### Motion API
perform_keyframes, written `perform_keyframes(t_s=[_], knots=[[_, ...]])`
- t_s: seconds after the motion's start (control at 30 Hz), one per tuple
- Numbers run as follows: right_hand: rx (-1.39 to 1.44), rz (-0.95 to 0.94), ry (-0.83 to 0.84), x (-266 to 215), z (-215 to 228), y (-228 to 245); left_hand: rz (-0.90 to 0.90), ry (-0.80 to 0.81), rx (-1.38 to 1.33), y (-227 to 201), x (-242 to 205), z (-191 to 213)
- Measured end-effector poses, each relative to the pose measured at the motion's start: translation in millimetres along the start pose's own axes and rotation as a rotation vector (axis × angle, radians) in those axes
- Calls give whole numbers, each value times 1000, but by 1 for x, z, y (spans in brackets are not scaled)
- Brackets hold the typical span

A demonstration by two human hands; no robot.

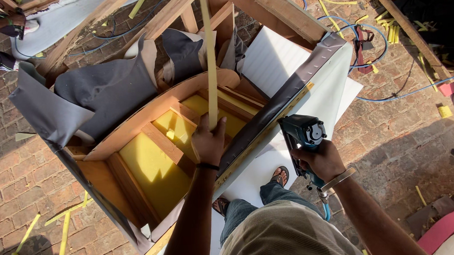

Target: The person handles a white plastic chair part, places it on a wooden frame, and uses a pneumatic nail gun to attach a gray fabric cover to the frame. The person secures the fabric along the edges of the frame.

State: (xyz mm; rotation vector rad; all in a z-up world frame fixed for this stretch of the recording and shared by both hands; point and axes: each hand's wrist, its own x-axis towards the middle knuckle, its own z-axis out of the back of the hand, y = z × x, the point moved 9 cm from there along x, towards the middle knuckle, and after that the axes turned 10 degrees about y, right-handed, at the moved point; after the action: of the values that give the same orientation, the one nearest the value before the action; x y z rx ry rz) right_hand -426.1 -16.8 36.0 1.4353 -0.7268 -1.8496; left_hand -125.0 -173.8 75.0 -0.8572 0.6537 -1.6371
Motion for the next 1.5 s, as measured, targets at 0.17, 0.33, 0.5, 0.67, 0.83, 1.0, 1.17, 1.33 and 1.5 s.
perform_keyframes(t_s=[0.17,0.33,0.5,0.67,0.83,1.0,1.17,1.33,1.5], knots=[[152,124,-68,5,58,21,-217,262,-93,-104,29,-100],[422,336,-202,21,114,49,-324,389,-135,-159,29,-161],[522,448,-294,59,141,81,-243,531,-221,-163,51,-194],[572,399,-298,102,151,98,-321,527,-404,-170,86,-215],[553,376,-305,131,173,115,-238,621,-386,-172,111,-253],[440,308,-311,153,195,123,-190,639,-403,-179,127,-271],[504,342,-261,181,222,126,-2,676,-163,-174,141,-295],[138,445,12,197,275,153,124,747,-90,-169,147,-322],[-499,327,86,229,304,169,218,780,1,-175,141,-353]])
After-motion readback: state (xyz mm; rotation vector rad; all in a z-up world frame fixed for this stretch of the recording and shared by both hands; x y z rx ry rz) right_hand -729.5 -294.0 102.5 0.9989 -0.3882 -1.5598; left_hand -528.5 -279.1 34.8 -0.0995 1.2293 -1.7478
